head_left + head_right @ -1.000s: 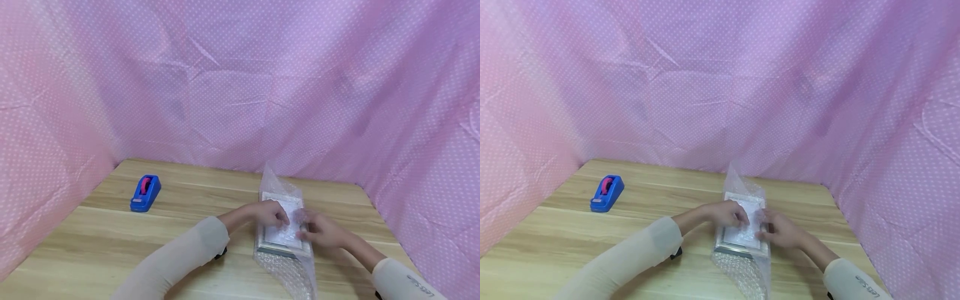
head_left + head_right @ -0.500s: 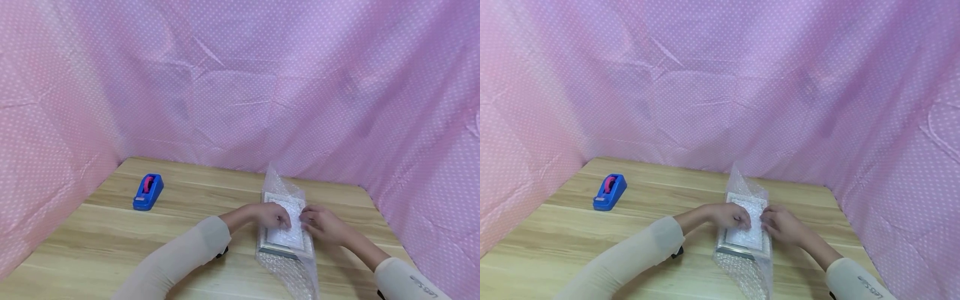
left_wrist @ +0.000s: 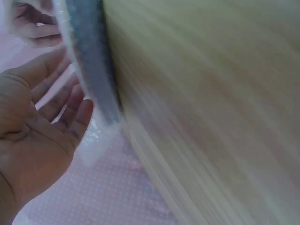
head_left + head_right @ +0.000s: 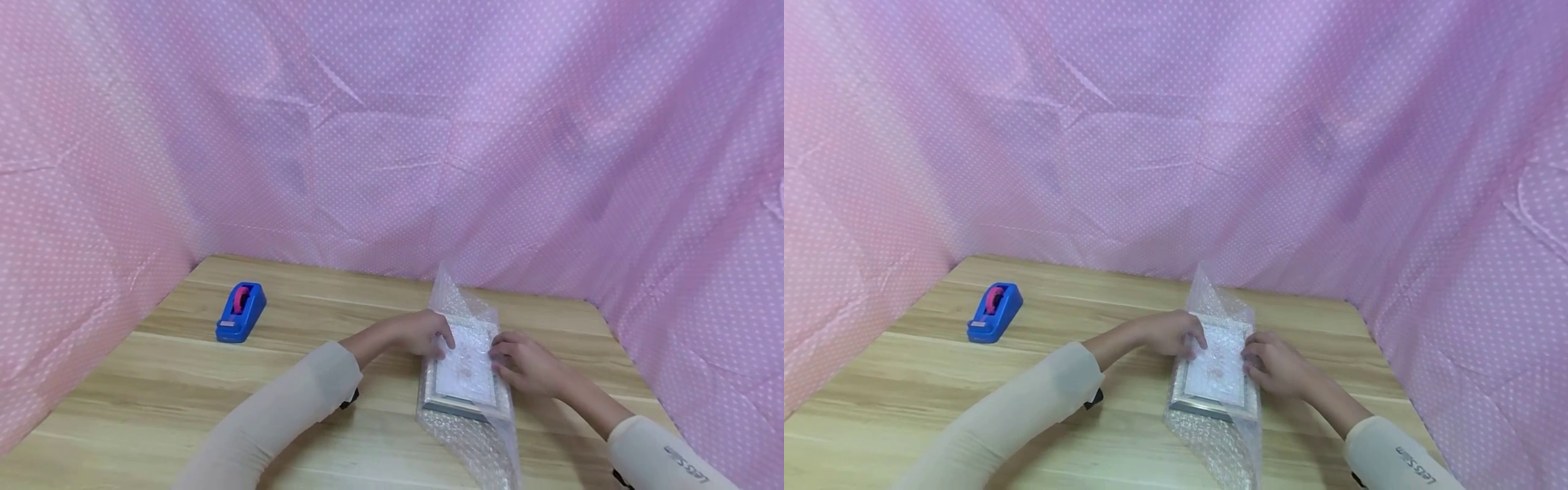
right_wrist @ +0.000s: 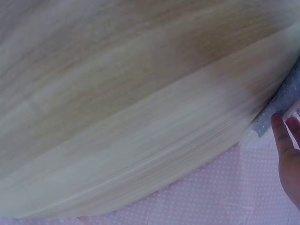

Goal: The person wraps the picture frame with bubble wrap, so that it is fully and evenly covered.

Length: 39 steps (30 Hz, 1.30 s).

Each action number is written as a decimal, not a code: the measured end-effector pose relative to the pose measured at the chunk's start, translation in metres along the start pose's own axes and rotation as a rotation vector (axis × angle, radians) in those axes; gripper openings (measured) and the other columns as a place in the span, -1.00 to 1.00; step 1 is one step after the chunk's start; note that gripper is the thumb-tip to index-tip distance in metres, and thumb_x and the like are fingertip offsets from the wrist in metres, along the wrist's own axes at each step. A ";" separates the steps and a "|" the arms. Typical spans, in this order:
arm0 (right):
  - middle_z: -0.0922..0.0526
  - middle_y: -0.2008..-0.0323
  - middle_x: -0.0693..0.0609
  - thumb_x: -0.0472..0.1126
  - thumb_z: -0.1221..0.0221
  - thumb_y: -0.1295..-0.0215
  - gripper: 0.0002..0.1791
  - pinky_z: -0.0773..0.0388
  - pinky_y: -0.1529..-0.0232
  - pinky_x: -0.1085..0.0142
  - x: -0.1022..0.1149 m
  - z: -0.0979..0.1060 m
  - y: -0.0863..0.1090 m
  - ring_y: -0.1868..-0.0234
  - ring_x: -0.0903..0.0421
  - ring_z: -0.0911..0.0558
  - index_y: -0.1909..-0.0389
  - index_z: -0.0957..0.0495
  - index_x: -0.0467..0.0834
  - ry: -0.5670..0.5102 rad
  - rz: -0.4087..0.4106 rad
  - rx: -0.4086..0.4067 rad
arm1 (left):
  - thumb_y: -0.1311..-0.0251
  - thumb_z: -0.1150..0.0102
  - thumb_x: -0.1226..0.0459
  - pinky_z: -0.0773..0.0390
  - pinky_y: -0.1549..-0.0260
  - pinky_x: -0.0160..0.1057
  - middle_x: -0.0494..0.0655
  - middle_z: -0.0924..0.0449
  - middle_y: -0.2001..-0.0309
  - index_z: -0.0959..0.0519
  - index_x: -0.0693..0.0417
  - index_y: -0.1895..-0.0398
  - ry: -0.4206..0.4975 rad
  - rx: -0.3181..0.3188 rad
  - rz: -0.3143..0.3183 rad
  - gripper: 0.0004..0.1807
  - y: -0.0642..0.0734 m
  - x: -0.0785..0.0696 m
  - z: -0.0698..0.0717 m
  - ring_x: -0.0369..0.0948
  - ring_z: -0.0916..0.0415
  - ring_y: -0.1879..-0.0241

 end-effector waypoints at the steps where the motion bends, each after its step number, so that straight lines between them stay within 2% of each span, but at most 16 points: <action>1: -0.68 0.16 -0.13 -0.39 -0.37 -0.10 -0.84 -0.60 0.09 0.00 0.000 0.000 0.000 0.13 -0.05 -0.63 0.25 -0.71 -0.25 0.002 -0.007 0.006 | -0.36 -0.31 0.17 -0.45 -0.21 -0.27 -0.20 -0.67 -0.07 -0.73 -0.08 -0.10 -0.041 0.003 -0.013 -0.71 0.000 -0.001 -0.002 -0.22 -0.52 -0.13; 4: -0.68 0.15 -0.12 -0.37 -0.36 -0.11 -0.84 -0.60 0.09 0.01 0.000 -0.001 -0.001 0.13 -0.04 -0.62 0.25 -0.71 -0.24 0.010 -0.018 0.016 | -0.43 -0.19 -0.02 -0.40 -0.16 -0.30 -0.19 -0.60 -0.08 -0.69 -0.26 -0.20 -0.198 0.011 -0.052 -0.65 -0.003 -0.005 -0.009 -0.24 -0.45 -0.08; 7: -0.68 0.17 -0.11 -0.37 -0.36 -0.10 -0.84 -0.60 0.11 0.01 0.001 0.000 -0.001 0.14 -0.04 -0.62 0.26 -0.71 -0.23 0.013 -0.014 0.012 | -0.39 -0.17 -0.13 -0.37 -0.06 -0.28 -0.18 -0.53 -0.14 -0.61 -0.42 -0.29 -0.322 0.013 -0.047 -0.57 -0.006 -0.007 -0.016 -0.22 -0.36 -0.01; 12: -0.68 0.26 0.01 -0.40 -0.33 -0.16 -0.91 -0.65 0.19 0.11 -0.007 0.000 -0.008 0.22 0.08 -0.64 0.33 -0.71 -0.17 -0.075 -0.062 0.037 | -0.29 -0.26 -0.16 -0.32 -0.22 -0.15 -0.27 -0.35 -0.44 -0.46 -0.52 -0.41 -0.384 0.049 0.010 -0.40 -0.009 -0.008 -0.022 -0.17 -0.30 -0.12; 14: -0.68 0.31 0.06 -0.41 -0.30 -0.22 -0.91 -0.66 0.25 0.20 -0.019 -0.001 -0.012 0.25 0.15 -0.64 0.35 -0.70 -0.16 -0.160 -0.149 0.062 | -0.28 -0.27 -0.16 -0.29 -0.29 -0.08 -0.30 -0.27 -0.51 -0.40 -0.52 -0.46 -0.382 0.072 0.035 -0.35 -0.009 -0.009 -0.023 -0.16 -0.27 -0.19; 16: -0.67 0.32 0.07 -0.39 -0.28 -0.29 -0.93 -0.66 0.32 0.26 -0.036 -0.003 -0.016 0.30 0.18 -0.64 0.33 -0.70 -0.17 -0.243 -0.285 0.084 | -0.27 -0.28 -0.16 -0.27 -0.32 -0.04 -0.31 -0.21 -0.54 -0.35 -0.52 -0.49 -0.390 0.094 0.057 -0.30 -0.010 -0.010 -0.024 -0.15 -0.24 -0.23; 18: -0.70 0.25 -0.06 -0.32 -0.27 -0.35 -0.92 -0.68 0.30 0.22 -0.053 -0.006 -0.019 0.27 0.09 -0.68 0.21 -0.68 -0.26 -0.306 -0.424 0.099 | -0.25 -0.30 -0.16 -0.25 -0.35 0.00 -0.33 -0.17 -0.56 -0.32 -0.54 -0.50 -0.388 0.115 0.079 -0.26 -0.011 -0.011 -0.024 -0.14 -0.22 -0.26; 21: -0.63 0.02 -0.37 -0.20 -0.26 -0.41 -0.59 -0.68 0.14 0.02 -0.079 -0.012 -0.019 0.11 -0.19 -0.69 -0.09 -0.54 -0.44 -0.373 -0.622 0.139 | -0.21 -0.32 -0.18 -0.21 -0.39 0.04 -0.36 -0.12 -0.58 -0.27 -0.54 -0.53 -0.386 0.147 0.109 -0.20 -0.014 -0.011 -0.025 -0.11 -0.20 -0.32; 24: -0.43 -0.20 -0.57 -0.17 -0.23 -0.44 -0.26 -0.61 -0.09 -0.11 -0.098 -0.025 -0.017 -0.11 -0.36 -0.59 -0.39 -0.16 -0.56 -0.561 -0.777 0.192 | -0.18 -0.34 -0.20 -0.17 -0.43 0.06 -0.38 -0.07 -0.60 -0.21 -0.51 -0.57 -0.386 0.169 0.139 -0.12 -0.016 -0.012 -0.025 -0.07 -0.15 -0.40; 26: -0.41 -0.23 -0.56 -0.20 -0.23 -0.43 -0.13 -0.60 -0.14 -0.05 -0.109 -0.033 -0.013 -0.13 -0.28 -0.60 -0.47 0.04 -0.58 -0.703 -0.877 0.208 | -0.16 -0.36 -0.20 -0.16 -0.44 0.07 -0.38 -0.05 -0.60 -0.19 -0.50 -0.58 -0.389 0.179 0.155 -0.09 -0.017 -0.012 -0.025 -0.04 -0.13 -0.43; 29: -0.45 -0.20 -0.44 -0.24 -0.25 -0.40 -0.03 -0.63 -0.03 0.18 -0.120 -0.044 -0.010 0.08 0.00 -0.63 -0.49 0.18 -0.59 -0.850 -0.971 0.217 | -0.16 -0.36 -0.20 -0.15 -0.44 0.08 -0.39 -0.04 -0.60 -0.19 -0.49 -0.58 -0.396 0.193 0.167 -0.09 -0.019 -0.013 -0.026 -0.03 -0.12 -0.43; 32: -0.46 -0.12 -0.29 -0.27 -0.26 -0.37 -0.04 -0.57 0.16 0.33 -0.127 -0.048 -0.010 0.26 0.18 -0.53 -0.46 0.16 -0.64 -0.899 -1.004 0.217 | -0.17 -0.35 -0.20 -0.15 -0.44 0.08 -0.40 -0.03 -0.60 -0.19 -0.50 -0.58 -0.411 0.201 0.174 -0.10 -0.020 -0.012 -0.027 -0.05 -0.12 -0.41; 34: -0.51 0.05 -0.17 -0.32 -0.26 -0.36 -0.30 -0.53 0.23 0.37 -0.129 -0.052 -0.011 0.33 0.21 -0.50 -0.33 -0.16 -0.60 -0.948 -1.023 0.208 | -0.17 -0.35 -0.20 -0.15 -0.44 0.08 -0.40 -0.03 -0.60 -0.19 -0.51 -0.58 -0.423 0.203 0.179 -0.10 -0.020 -0.012 -0.027 -0.06 -0.13 -0.40; 37: -0.57 0.38 0.06 -0.40 -0.24 -0.34 -0.84 -0.53 0.26 0.40 -0.131 -0.057 -0.013 0.38 0.25 -0.51 0.19 -0.48 -0.41 -1.031 -1.037 0.199 | -0.17 -0.35 -0.20 -0.15 -0.44 0.09 -0.40 -0.05 -0.60 -0.20 -0.52 -0.57 -0.437 0.203 0.183 -0.11 -0.020 -0.012 -0.027 -0.05 -0.12 -0.41; 38: -0.54 0.49 0.12 -0.42 -0.22 -0.33 -0.89 -0.51 0.29 0.41 -0.131 -0.058 -0.013 0.42 0.26 -0.50 0.36 -0.47 -0.31 -1.052 -1.039 0.200 | -0.17 -0.35 -0.20 -0.15 -0.44 0.09 -0.40 -0.06 -0.59 -0.20 -0.52 -0.57 -0.441 0.203 0.181 -0.11 -0.020 -0.012 -0.027 -0.05 -0.13 -0.41; 39: -0.52 0.56 0.16 -0.43 -0.21 -0.33 -0.80 -0.51 0.30 0.42 -0.131 -0.059 -0.014 0.44 0.26 -0.50 0.47 -0.46 -0.20 -1.078 -1.037 0.206 | -0.17 -0.35 -0.20 -0.15 -0.43 0.10 -0.40 -0.07 -0.59 -0.20 -0.51 -0.57 -0.445 0.203 0.179 -0.11 -0.019 -0.013 -0.027 -0.04 -0.13 -0.41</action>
Point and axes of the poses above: each hand's wrist, its own y-axis away from the middle knuckle, its own z-axis out of the back of the hand, x = y × z, the point moved 9 cm from there along -y, towards the middle knuckle
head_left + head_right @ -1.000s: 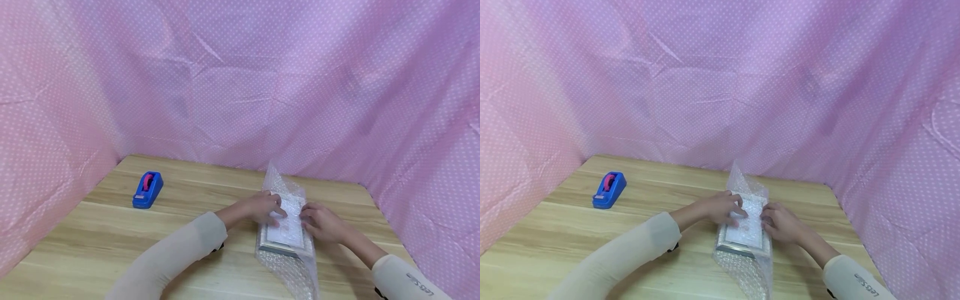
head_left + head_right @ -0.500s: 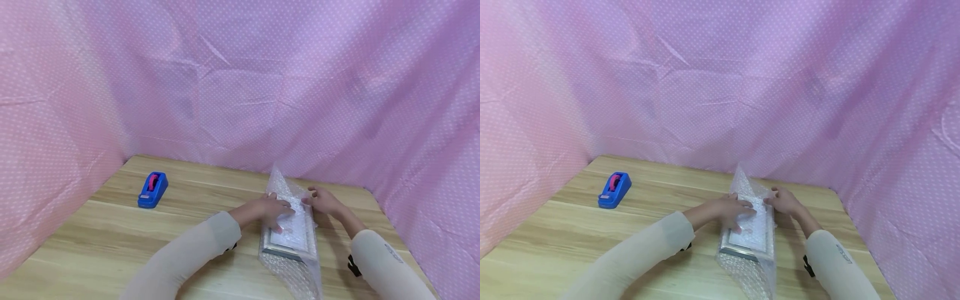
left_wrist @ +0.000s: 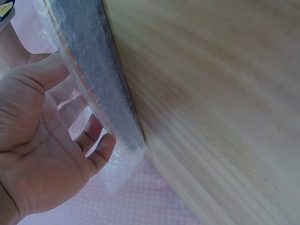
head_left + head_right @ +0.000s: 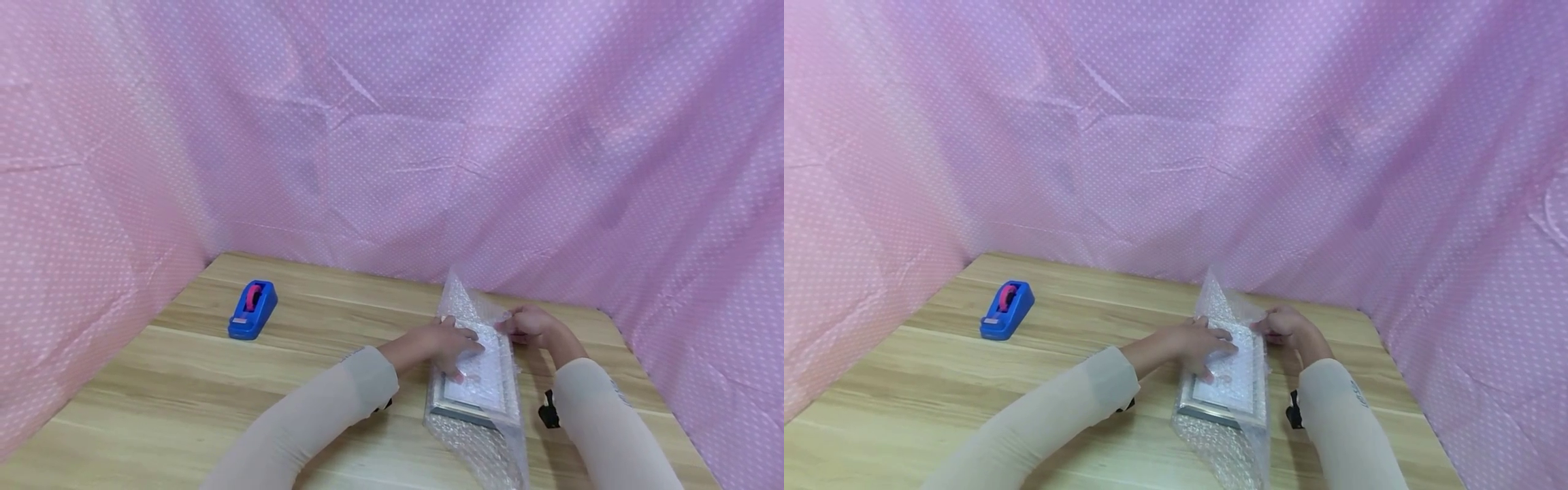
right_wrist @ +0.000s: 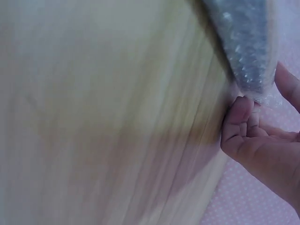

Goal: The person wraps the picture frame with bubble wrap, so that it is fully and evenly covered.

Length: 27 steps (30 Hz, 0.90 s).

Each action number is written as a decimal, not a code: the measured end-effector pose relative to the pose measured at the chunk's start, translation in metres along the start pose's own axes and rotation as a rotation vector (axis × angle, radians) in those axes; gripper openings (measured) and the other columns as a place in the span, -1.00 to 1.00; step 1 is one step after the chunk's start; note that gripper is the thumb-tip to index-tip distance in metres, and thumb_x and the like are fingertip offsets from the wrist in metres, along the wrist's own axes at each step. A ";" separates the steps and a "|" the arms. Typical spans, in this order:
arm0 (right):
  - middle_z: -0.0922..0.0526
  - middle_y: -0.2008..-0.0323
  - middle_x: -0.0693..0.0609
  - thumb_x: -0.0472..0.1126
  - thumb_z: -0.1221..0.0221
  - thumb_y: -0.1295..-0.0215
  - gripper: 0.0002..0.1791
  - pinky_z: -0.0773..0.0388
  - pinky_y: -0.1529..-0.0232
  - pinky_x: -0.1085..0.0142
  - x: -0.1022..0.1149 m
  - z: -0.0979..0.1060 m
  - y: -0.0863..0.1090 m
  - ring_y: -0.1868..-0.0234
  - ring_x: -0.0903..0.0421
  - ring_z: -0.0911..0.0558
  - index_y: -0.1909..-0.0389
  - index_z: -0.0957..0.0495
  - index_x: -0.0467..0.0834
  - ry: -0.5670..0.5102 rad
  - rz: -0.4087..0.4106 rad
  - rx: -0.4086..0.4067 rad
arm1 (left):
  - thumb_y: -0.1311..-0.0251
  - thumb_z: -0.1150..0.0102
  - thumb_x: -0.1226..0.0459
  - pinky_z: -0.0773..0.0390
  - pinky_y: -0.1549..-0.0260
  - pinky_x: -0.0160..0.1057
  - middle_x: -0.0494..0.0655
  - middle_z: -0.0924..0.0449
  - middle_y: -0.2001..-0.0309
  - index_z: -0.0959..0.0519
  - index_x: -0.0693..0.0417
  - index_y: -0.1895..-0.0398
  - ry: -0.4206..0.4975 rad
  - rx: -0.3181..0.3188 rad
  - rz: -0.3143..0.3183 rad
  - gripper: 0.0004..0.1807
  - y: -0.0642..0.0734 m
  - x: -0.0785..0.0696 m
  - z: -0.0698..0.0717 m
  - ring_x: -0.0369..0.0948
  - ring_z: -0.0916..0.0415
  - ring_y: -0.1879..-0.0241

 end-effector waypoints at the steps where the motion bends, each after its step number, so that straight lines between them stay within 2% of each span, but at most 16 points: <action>1: -0.52 0.57 0.18 -0.44 -0.20 -0.33 -0.78 -0.50 0.30 0.42 0.000 -0.001 -0.001 0.44 0.26 -0.49 0.49 -0.48 -0.16 -0.008 0.001 0.015 | -0.17 -0.35 -0.20 -0.16 -0.43 0.10 -0.40 -0.07 -0.59 -0.21 -0.51 -0.57 -0.004 -0.001 -0.002 -0.11 0.000 0.000 0.000 -0.03 -0.13 -0.42; 3: -0.50 0.58 0.18 -0.45 -0.19 -0.32 -0.73 -0.49 0.30 0.42 -0.001 -0.001 -0.002 0.44 0.25 -0.48 0.54 -0.50 -0.10 -0.024 -0.003 0.034 | -0.17 -0.36 -0.20 -0.16 -0.43 0.11 -0.40 -0.08 -0.59 -0.21 -0.50 -0.57 -0.003 -0.003 -0.004 -0.11 0.000 -0.001 0.000 -0.01 -0.13 -0.43; 5: -0.51 0.53 0.16 -0.45 -0.18 -0.32 -0.76 -0.48 0.28 0.40 0.000 0.000 -0.004 0.40 0.22 -0.49 0.51 -0.54 -0.13 -0.017 0.006 0.056 | -0.17 -0.36 -0.20 -0.16 -0.43 0.12 -0.40 -0.08 -0.59 -0.22 -0.50 -0.56 -0.001 -0.003 -0.002 -0.11 0.000 -0.002 0.000 0.01 -0.12 -0.44; 7: -0.58 0.42 0.13 -0.44 -0.16 -0.36 -0.88 -0.51 0.19 0.38 0.000 0.001 -0.007 0.31 0.19 -0.52 0.36 -0.61 -0.23 0.014 0.027 0.080 | -0.16 -0.37 -0.20 -0.14 -0.44 0.14 -0.40 -0.08 -0.59 -0.22 -0.50 -0.56 0.006 -0.003 0.006 -0.11 0.000 -0.002 0.000 0.04 -0.08 -0.48; 9: -0.60 0.33 0.12 -0.39 -0.15 -0.42 -0.91 -0.52 0.11 0.34 0.002 0.002 -0.009 0.22 0.17 -0.54 0.24 -0.63 -0.25 0.046 0.049 0.097 | -0.15 -0.38 -0.19 -0.12 -0.45 0.15 -0.40 -0.07 -0.59 -0.23 -0.51 -0.56 0.011 -0.005 0.013 -0.11 0.000 -0.001 0.000 0.05 -0.06 -0.50; 12: -0.60 0.18 0.05 -0.30 -0.13 -0.50 -0.82 -0.52 0.01 0.29 0.004 0.004 -0.012 0.10 0.13 -0.54 0.02 -0.56 -0.33 0.107 0.071 0.075 | -0.13 -0.39 -0.19 -0.11 -0.45 0.17 -0.40 -0.08 -0.59 -0.24 -0.51 -0.55 0.013 -0.009 0.017 -0.11 0.000 -0.001 0.000 0.05 -0.06 -0.50; 15: -0.58 -0.01 -0.14 -0.26 -0.12 -0.52 -0.67 -0.51 -0.10 0.21 0.010 0.003 -0.016 -0.04 0.03 -0.54 -0.16 -0.47 -0.38 0.137 0.087 0.024 | -0.13 -0.40 -0.18 -0.14 -0.44 0.16 -0.41 -0.11 -0.58 -0.25 -0.52 -0.54 0.005 -0.016 0.016 -0.12 0.000 -0.001 0.002 0.03 -0.10 -0.48; 18: -0.48 -0.25 -0.28 -0.30 -0.11 -0.49 -0.57 -0.47 -0.18 0.20 0.021 0.001 -0.018 -0.19 -0.05 -0.49 -0.27 -0.41 -0.43 0.236 0.155 -0.023 | -0.14 -0.39 -0.19 -0.23 -0.38 0.06 -0.44 -0.13 -0.56 -0.26 -0.53 -0.54 -0.013 -0.016 0.014 -0.13 0.001 -0.002 0.003 -0.05 -0.18 -0.38; 19: -0.48 -0.25 -0.31 -0.33 -0.11 -0.47 -0.60 -0.48 -0.16 0.21 0.026 0.000 -0.018 -0.18 -0.07 -0.50 -0.23 -0.44 -0.45 0.262 0.184 -0.032 | -0.15 -0.38 -0.20 -0.26 -0.36 0.03 -0.45 -0.13 -0.56 -0.26 -0.54 -0.54 -0.018 -0.016 0.012 -0.14 0.001 -0.002 0.003 -0.08 -0.20 -0.34; 23: -0.59 -0.03 -0.33 -0.44 -0.08 -0.38 -0.74 -0.54 0.02 0.25 0.041 -0.003 -0.020 -0.01 -0.07 -0.56 -0.02 -0.53 -0.50 0.371 0.279 -0.064 | -0.16 -0.36 -0.22 -0.32 -0.28 -0.05 -0.49 -0.14 -0.55 -0.25 -0.58 -0.53 -0.038 -0.011 0.011 -0.15 0.002 -0.003 0.002 -0.15 -0.23 -0.21; 25: -0.58 -0.01 -0.38 -0.43 -0.10 -0.38 -0.68 -0.58 -0.03 0.14 0.047 -0.005 -0.020 -0.01 -0.17 -0.58 -0.08 -0.47 -0.54 0.366 0.288 -0.068 | -0.16 -0.36 -0.22 -0.32 -0.29 -0.04 -0.49 -0.14 -0.55 -0.25 -0.58 -0.53 -0.041 -0.012 0.016 -0.15 0.002 -0.003 0.002 -0.15 -0.23 -0.20; 27: -0.51 -0.15 -0.48 -0.36 -0.13 -0.43 -0.53 -0.51 -0.21 -0.04 0.051 -0.007 -0.021 -0.17 -0.32 -0.52 -0.24 -0.35 -0.55 0.393 0.280 -0.065 | -0.15 -0.36 -0.23 -0.31 -0.30 -0.03 -0.51 -0.13 -0.55 -0.24 -0.60 -0.53 -0.042 -0.007 0.025 -0.15 0.002 -0.002 0.002 -0.15 -0.23 -0.22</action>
Point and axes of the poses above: each hand's wrist, its own y-axis away from the middle knuckle, its own z-axis out of the back of the hand, x = y × z, the point moved 9 cm from there along -y, towards the middle knuckle
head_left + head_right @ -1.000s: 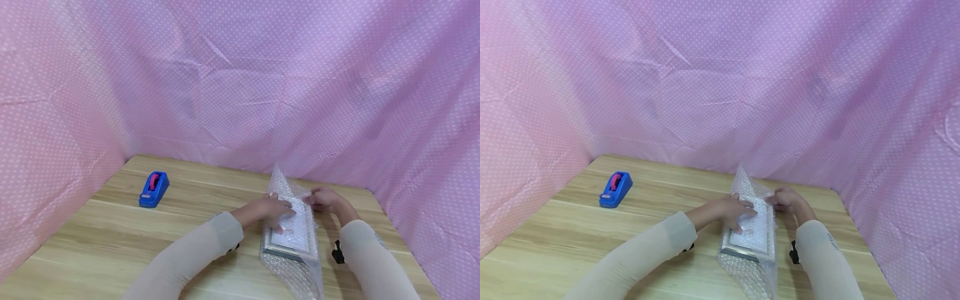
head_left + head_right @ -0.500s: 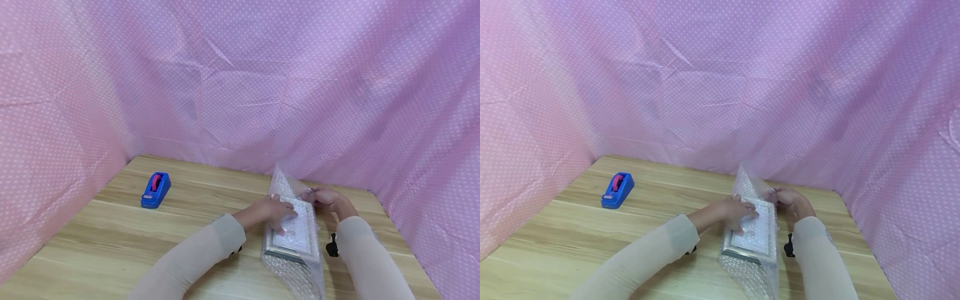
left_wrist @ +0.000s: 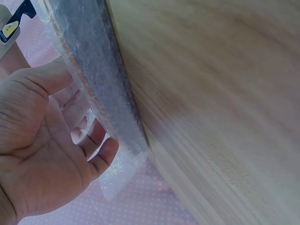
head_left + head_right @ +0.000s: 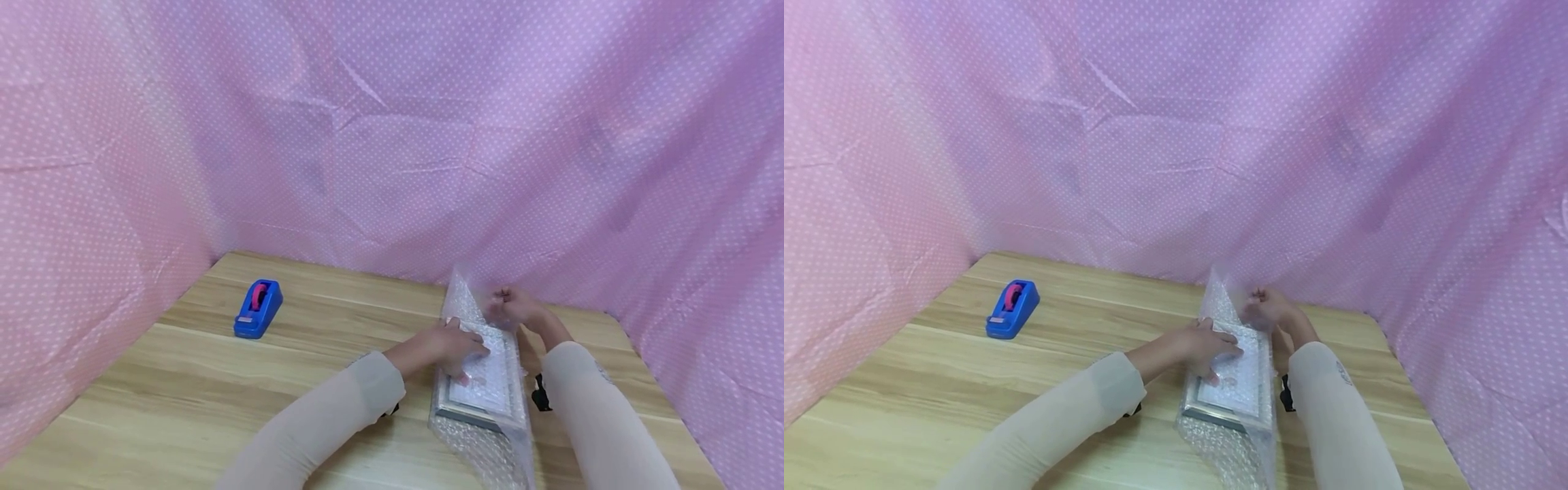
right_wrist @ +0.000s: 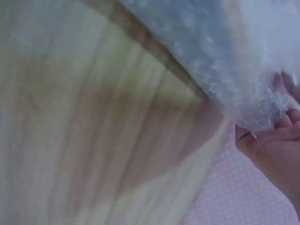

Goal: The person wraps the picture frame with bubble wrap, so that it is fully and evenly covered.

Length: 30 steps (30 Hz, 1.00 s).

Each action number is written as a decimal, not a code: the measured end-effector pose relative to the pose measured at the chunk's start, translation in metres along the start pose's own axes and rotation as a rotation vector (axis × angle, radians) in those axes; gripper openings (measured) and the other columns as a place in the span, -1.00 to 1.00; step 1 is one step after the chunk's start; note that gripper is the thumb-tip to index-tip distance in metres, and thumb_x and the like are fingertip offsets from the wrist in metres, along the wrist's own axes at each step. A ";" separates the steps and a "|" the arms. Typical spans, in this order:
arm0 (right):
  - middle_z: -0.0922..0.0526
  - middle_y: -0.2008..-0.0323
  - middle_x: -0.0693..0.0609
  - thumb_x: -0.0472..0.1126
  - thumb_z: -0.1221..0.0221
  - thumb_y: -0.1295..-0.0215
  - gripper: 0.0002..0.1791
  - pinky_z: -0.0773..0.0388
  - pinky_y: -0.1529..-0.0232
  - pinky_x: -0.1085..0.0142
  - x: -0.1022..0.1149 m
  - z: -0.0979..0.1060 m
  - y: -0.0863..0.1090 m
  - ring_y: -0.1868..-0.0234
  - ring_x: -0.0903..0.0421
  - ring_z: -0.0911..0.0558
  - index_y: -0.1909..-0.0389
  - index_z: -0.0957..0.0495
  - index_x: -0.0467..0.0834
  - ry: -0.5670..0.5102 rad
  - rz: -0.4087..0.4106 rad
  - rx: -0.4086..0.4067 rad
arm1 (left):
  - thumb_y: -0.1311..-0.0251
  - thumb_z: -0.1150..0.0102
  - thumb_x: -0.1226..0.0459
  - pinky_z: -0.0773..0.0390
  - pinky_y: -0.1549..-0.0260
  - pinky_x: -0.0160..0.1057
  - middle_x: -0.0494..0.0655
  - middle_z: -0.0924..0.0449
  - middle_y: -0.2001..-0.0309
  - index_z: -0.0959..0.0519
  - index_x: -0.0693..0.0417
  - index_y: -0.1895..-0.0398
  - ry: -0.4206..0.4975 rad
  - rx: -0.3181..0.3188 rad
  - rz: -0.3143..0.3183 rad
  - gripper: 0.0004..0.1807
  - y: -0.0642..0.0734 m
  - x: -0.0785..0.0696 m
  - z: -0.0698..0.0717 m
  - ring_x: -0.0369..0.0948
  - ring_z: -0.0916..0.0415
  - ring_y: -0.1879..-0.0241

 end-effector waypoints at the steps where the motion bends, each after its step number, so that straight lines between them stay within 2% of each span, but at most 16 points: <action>1: -0.44 -0.24 -0.51 -0.31 -0.15 -0.45 -0.46 -0.42 -0.30 -0.13 0.002 -0.001 0.000 -0.27 -0.39 -0.44 -0.32 -0.30 -0.54 0.013 -0.005 0.009 | -0.15 -0.35 -0.23 -0.30 -0.32 -0.02 -0.51 -0.13 -0.55 -0.24 -0.60 -0.53 -0.003 0.002 0.003 -0.14 0.000 0.000 0.000 -0.14 -0.23 -0.24; 3: -0.29 -0.37 -0.54 -0.20 -0.18 -0.48 -0.32 -0.25 -0.38 -0.26 0.007 -0.002 -0.001 -0.39 -0.48 -0.27 -0.44 -0.19 -0.49 0.045 -0.017 0.017 | -0.15 -0.35 -0.23 -0.28 -0.34 0.00 -0.51 -0.12 -0.55 -0.23 -0.60 -0.54 -0.009 0.006 0.006 -0.14 -0.001 0.001 0.000 -0.13 -0.22 -0.28; 5: -0.33 -0.35 -0.51 -0.15 -0.17 -0.50 -0.36 -0.26 -0.37 -0.28 0.011 -0.004 -0.003 -0.38 -0.47 -0.29 -0.42 -0.27 -0.44 0.074 -0.015 0.024 | -0.15 -0.35 -0.24 -0.28 -0.34 0.01 -0.51 -0.12 -0.55 -0.22 -0.61 -0.54 -0.013 0.012 0.005 -0.13 -0.001 0.000 -0.001 -0.12 -0.21 -0.30; 9: -0.63 0.00 -0.26 -0.16 -0.21 -0.47 -0.65 -0.52 -0.13 -0.01 0.020 -0.002 -0.010 -0.08 -0.18 -0.57 -0.08 -0.58 -0.35 0.114 0.031 -0.060 | -0.17 -0.34 -0.23 -0.30 -0.30 -0.02 -0.53 -0.11 -0.55 -0.21 -0.62 -0.54 -0.011 0.018 0.003 -0.14 -0.002 -0.001 -0.002 -0.16 -0.22 -0.22; 12: -0.67 0.16 -0.09 -0.22 -0.23 -0.46 -0.78 -0.53 0.02 0.18 0.027 0.001 -0.013 0.09 0.04 -0.58 0.06 -0.61 -0.32 0.104 0.078 -0.124 | -0.17 -0.33 -0.24 -0.30 -0.28 -0.04 -0.54 -0.11 -0.55 -0.21 -0.63 -0.54 -0.013 0.021 0.010 -0.14 -0.001 -0.001 -0.002 -0.18 -0.21 -0.18; 17: -0.67 0.16 -0.18 -0.36 -0.22 -0.42 -0.81 -0.57 0.10 0.20 0.039 0.010 -0.009 0.16 0.10 -0.56 0.05 -0.54 -0.38 0.014 0.129 -0.168 | -0.17 -0.31 -0.26 -0.27 -0.32 -0.03 -0.57 -0.09 -0.55 -0.19 -0.65 -0.54 -0.019 0.031 0.023 -0.14 0.000 0.000 -0.003 -0.17 -0.19 -0.24; 19: -0.66 0.17 -0.21 -0.38 -0.23 -0.40 -0.82 -0.60 0.12 0.20 0.046 0.014 -0.004 0.18 0.08 -0.57 0.07 -0.53 -0.39 0.013 0.154 -0.165 | -0.18 -0.30 -0.25 -0.25 -0.33 0.00 -0.57 -0.08 -0.56 -0.18 -0.65 -0.54 -0.015 0.039 0.030 -0.14 0.000 0.001 -0.003 -0.16 -0.18 -0.27; 23: -0.63 0.24 -0.16 -0.38 -0.26 -0.38 -0.88 -0.63 0.14 0.28 0.060 0.014 0.009 0.21 0.06 -0.59 0.15 -0.56 -0.33 0.080 0.210 -0.115 | -0.22 -0.26 -0.25 -0.19 -0.37 -0.01 -0.58 -0.02 -0.57 -0.12 -0.66 -0.57 0.003 0.064 0.051 -0.14 0.000 0.003 -0.006 -0.15 -0.15 -0.28; 25: -0.64 0.28 -0.13 -0.40 -0.26 -0.37 -0.94 -0.63 0.15 0.30 0.066 0.011 0.017 0.23 0.05 -0.61 0.21 -0.57 -0.28 0.115 0.254 -0.089 | -0.24 -0.22 -0.25 -0.17 -0.36 -0.06 -0.59 0.02 -0.58 -0.07 -0.67 -0.58 0.013 0.075 0.058 -0.14 0.001 0.004 -0.008 -0.18 -0.15 -0.21; 30: -0.66 0.37 -0.02 -0.45 -0.27 -0.31 -0.84 -0.63 0.20 0.30 0.073 -0.006 0.046 0.28 0.08 -0.64 0.34 -0.59 -0.13 0.199 0.358 -0.021 | -0.27 -0.14 -0.27 -0.19 -0.12 -0.23 -0.58 0.10 -0.60 0.02 -0.67 -0.60 0.024 0.076 0.045 -0.13 0.002 0.004 -0.013 -0.20 -0.12 -0.04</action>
Point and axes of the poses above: each hand's wrist, its own y-axis away from the middle knuckle, its own z-axis out of the back of the hand, x = y × z, the point moved 9 cm from there along -y, towards the middle knuckle
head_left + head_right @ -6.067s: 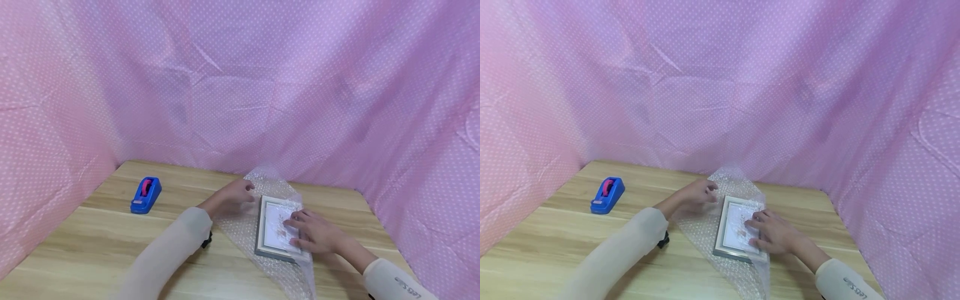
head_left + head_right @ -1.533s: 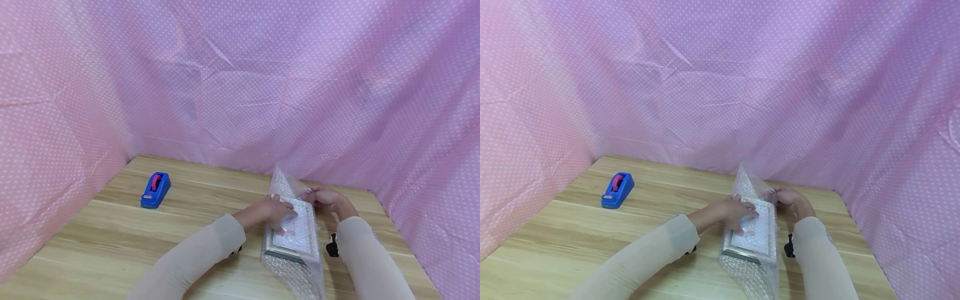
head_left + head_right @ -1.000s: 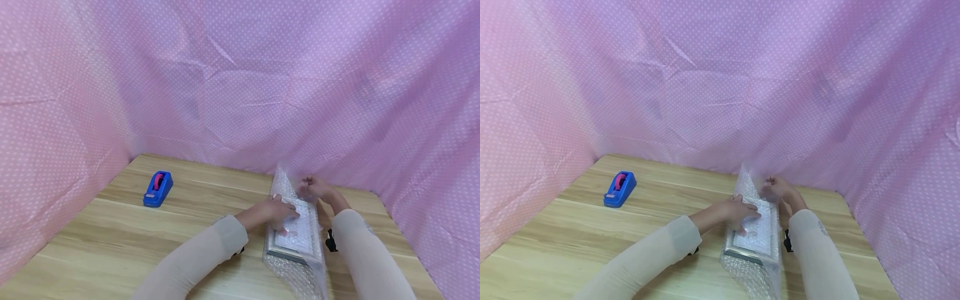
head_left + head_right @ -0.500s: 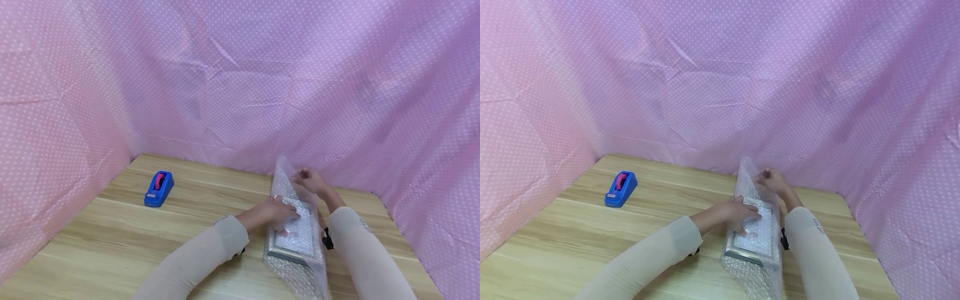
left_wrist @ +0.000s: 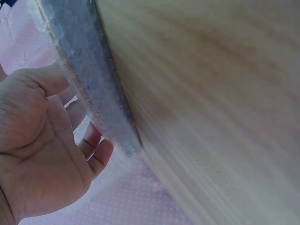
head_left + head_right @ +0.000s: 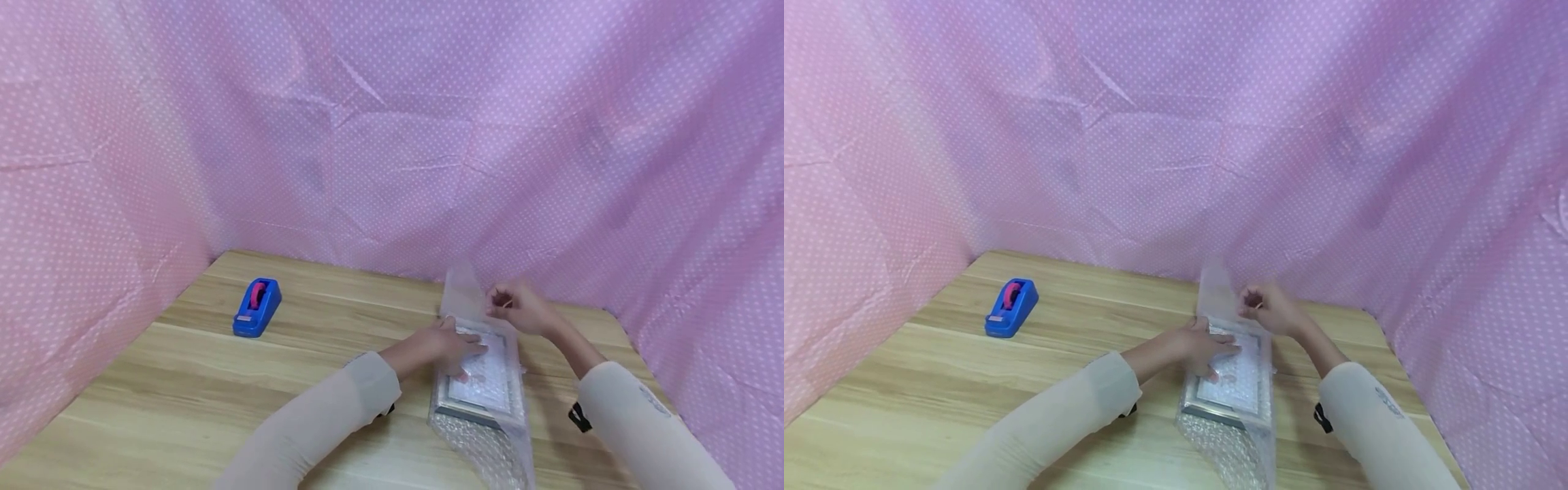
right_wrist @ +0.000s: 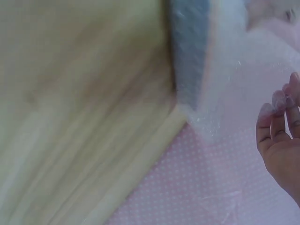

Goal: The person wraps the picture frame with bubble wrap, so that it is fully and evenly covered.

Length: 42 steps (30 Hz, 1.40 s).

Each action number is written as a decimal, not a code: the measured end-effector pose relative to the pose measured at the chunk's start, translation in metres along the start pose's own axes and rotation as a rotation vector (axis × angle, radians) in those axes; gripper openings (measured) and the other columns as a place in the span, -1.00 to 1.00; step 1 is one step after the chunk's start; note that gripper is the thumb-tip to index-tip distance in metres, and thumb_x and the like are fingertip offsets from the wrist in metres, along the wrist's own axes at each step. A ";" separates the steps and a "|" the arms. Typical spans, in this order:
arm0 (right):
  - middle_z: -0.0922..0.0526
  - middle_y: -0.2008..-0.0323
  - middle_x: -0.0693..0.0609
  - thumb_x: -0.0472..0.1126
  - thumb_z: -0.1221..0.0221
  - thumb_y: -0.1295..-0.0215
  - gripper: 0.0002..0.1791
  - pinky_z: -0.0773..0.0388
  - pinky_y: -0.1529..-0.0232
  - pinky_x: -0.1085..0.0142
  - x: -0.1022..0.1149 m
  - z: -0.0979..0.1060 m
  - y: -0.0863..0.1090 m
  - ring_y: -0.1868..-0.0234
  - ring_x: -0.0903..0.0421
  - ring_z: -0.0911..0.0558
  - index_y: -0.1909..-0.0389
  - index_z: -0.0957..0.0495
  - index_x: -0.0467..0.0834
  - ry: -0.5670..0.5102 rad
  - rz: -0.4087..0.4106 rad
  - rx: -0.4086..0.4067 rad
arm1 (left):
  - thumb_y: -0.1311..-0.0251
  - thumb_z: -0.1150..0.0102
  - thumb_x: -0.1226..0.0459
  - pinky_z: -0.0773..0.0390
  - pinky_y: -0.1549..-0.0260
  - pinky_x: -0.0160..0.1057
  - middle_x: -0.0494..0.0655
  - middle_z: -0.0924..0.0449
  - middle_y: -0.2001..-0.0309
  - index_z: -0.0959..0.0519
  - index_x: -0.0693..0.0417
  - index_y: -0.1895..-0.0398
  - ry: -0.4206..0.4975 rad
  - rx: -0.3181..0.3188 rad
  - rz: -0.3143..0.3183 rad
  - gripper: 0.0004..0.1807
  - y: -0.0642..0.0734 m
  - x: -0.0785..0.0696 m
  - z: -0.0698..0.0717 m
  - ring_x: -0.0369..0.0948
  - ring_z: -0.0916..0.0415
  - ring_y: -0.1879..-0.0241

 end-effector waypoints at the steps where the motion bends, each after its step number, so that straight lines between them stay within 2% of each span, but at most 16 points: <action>1: -0.65 0.37 0.01 -0.46 -0.27 -0.30 -0.82 -0.64 0.21 0.28 0.003 -0.004 0.005 0.28 0.09 -0.64 0.35 -0.59 -0.11 0.016 0.022 0.013 | -0.27 -0.13 -0.27 -0.18 -0.09 -0.23 -0.57 0.10 -0.60 0.03 -0.66 -0.60 0.001 -0.002 -0.005 -0.13 0.000 0.000 -0.001 -0.19 -0.12 -0.04; 5: -0.65 0.37 0.06 -0.52 -0.29 -0.23 -0.78 -0.66 0.19 0.23 0.019 -0.018 0.021 0.27 0.14 -0.65 0.36 -0.61 -0.12 0.108 0.131 0.028 | -0.29 -0.12 -0.27 -0.15 -0.13 -0.17 -0.54 0.11 -0.61 0.03 -0.67 -0.60 0.011 -0.011 -0.010 -0.14 0.001 0.001 -0.002 -0.15 -0.09 -0.10; 8: -0.67 0.38 0.09 -0.55 -0.29 -0.18 -0.76 -0.66 0.17 0.22 0.025 -0.026 0.029 0.26 0.16 -0.65 0.37 -0.63 -0.13 0.169 0.177 0.022 | -0.30 -0.13 -0.26 -0.12 -0.19 -0.13 -0.50 0.07 -0.61 0.00 -0.66 -0.60 0.037 -0.025 -0.012 -0.15 0.002 0.002 -0.002 -0.15 -0.08 -0.11; 10: -0.68 0.39 0.12 -0.58 -0.30 -0.15 -0.73 -0.68 0.15 0.20 0.026 -0.030 0.033 0.26 0.17 -0.66 0.39 -0.64 -0.12 0.196 0.184 0.015 | -0.30 -0.12 -0.26 -0.11 -0.21 -0.12 -0.48 0.05 -0.61 -0.02 -0.63 -0.60 0.043 -0.034 -0.017 -0.17 0.003 0.003 -0.002 -0.17 -0.10 -0.11; 13: -0.70 0.37 0.15 -0.58 -0.33 -0.13 -0.71 -0.69 0.12 0.17 0.021 -0.033 0.038 0.25 0.15 -0.69 0.40 -0.67 -0.09 0.199 0.165 0.017 | -0.32 -0.09 -0.26 -0.08 -0.34 -0.06 -0.43 0.00 -0.60 -0.06 -0.57 -0.60 0.035 -0.059 -0.029 -0.19 0.005 0.001 -0.003 -0.19 -0.13 -0.19; 17: -0.73 0.36 0.13 -0.58 -0.34 -0.13 -0.72 -0.71 0.12 0.14 0.015 -0.036 0.040 0.25 0.11 -0.72 0.41 -0.70 -0.11 0.202 0.152 0.011 | -0.33 -0.08 -0.23 0.03 -0.49 0.11 -0.36 -0.07 -0.59 -0.12 -0.50 -0.60 0.023 -0.109 -0.033 -0.21 0.011 -0.003 -0.001 -0.11 -0.13 -0.43; 20: -0.74 0.35 0.11 -0.59 -0.33 -0.11 -0.72 -0.71 0.13 0.15 0.012 -0.038 0.041 0.24 0.10 -0.73 0.42 -0.70 -0.12 0.208 0.156 -0.005 | -0.31 -0.11 -0.22 -0.03 -0.48 0.04 -0.30 -0.18 -0.56 -0.20 -0.45 -0.58 0.000 -0.158 -0.033 -0.23 0.014 -0.006 0.001 -0.10 -0.12 -0.51; 22: -0.75 0.35 0.12 -0.59 -0.34 -0.11 -0.72 -0.71 0.15 0.15 0.012 -0.040 0.043 0.24 0.10 -0.73 0.42 -0.70 -0.12 0.214 0.160 -0.012 | -0.29 -0.14 -0.22 -0.16 -0.42 -0.09 -0.25 -0.31 -0.50 -0.32 -0.37 -0.53 -0.031 -0.205 -0.033 -0.26 0.016 -0.008 0.004 -0.14 -0.24 -0.46; 25: -0.74 0.36 0.11 -0.58 -0.35 -0.08 -0.73 -0.70 0.16 0.17 0.011 -0.042 0.045 0.24 0.09 -0.72 0.43 -0.71 -0.11 0.238 0.173 -0.008 | -0.23 -0.18 -0.22 -0.29 -0.22 -0.25 -0.21 -0.57 -0.30 -0.51 -0.29 -0.40 -0.115 -0.280 -0.061 -0.33 0.018 -0.013 0.009 -0.24 -0.47 -0.24; 29: -0.72 0.37 0.08 -0.58 -0.37 -0.03 -0.74 -0.68 0.19 0.21 0.016 -0.046 0.047 0.28 0.09 -0.70 0.44 -0.71 -0.14 0.298 0.251 0.003 | -0.18 -0.25 -0.20 -0.40 -0.07 -0.30 -0.22 -0.71 0.01 -0.69 -0.22 -0.14 -0.152 -0.356 -0.091 -0.47 0.020 -0.018 0.014 -0.25 -0.53 0.02; 33: -0.69 0.37 0.08 -0.41 -0.45 -0.06 -0.84 -0.64 0.22 0.22 0.020 -0.052 0.051 0.29 0.15 -0.65 0.43 -0.69 -0.12 0.347 0.336 0.031 | -0.16 -0.34 -0.14 -0.54 0.01 -0.29 -0.18 -0.71 0.14 -0.74 -0.12 0.11 -0.070 -0.391 -0.101 -0.60 0.024 -0.015 0.017 -0.21 -0.53 0.12; 35: -0.67 0.35 0.10 -0.28 -0.49 -0.08 -0.85 -0.62 0.22 0.22 0.020 -0.054 0.053 0.28 0.18 -0.63 0.40 -0.69 -0.10 0.358 0.347 0.044 | -0.22 -0.34 -0.09 -0.58 0.06 -0.31 -0.19 -0.70 0.19 -0.73 -0.09 0.17 -0.044 -0.384 -0.144 -0.67 0.027 -0.014 0.018 -0.22 -0.56 0.16; 38: -0.66 0.32 0.12 -0.14 -0.52 -0.10 -0.80 -0.61 0.19 0.19 0.019 -0.055 0.054 0.24 0.18 -0.62 0.36 -0.69 -0.08 0.361 0.329 0.051 | -0.29 -0.36 0.07 -0.58 0.11 -0.39 -0.23 -0.71 0.24 -0.75 -0.05 0.17 0.049 -0.380 -0.227 -0.80 0.031 -0.007 0.023 -0.29 -0.59 0.21; 40: -0.66 0.30 0.11 -0.11 -0.52 -0.11 -0.79 -0.62 0.16 0.16 0.018 -0.055 0.055 0.22 0.16 -0.63 0.35 -0.69 -0.09 0.360 0.318 0.053 | -0.28 -0.38 0.16 -0.57 0.23 -0.43 -0.27 -0.69 0.33 -0.75 -0.05 0.26 0.116 -0.406 -0.219 -0.90 0.035 0.005 0.030 -0.33 -0.57 0.31; 42: -0.66 0.29 0.10 -0.10 -0.52 -0.11 -0.78 -0.62 0.13 0.15 0.018 -0.056 0.055 0.22 0.15 -0.63 0.34 -0.69 -0.10 0.365 0.316 0.054 | -0.19 -0.46 0.21 -0.55 0.36 -0.42 -0.28 -0.65 0.39 -0.70 -0.05 0.36 0.215 -0.471 -0.144 -0.91 0.037 0.024 0.038 -0.33 -0.54 0.38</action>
Point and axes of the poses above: each hand's wrist, its own y-axis away from the middle knuckle, its own z-axis out of the back of the hand, x = y × z, the point moved 9 cm from there along -y, towards the middle knuckle
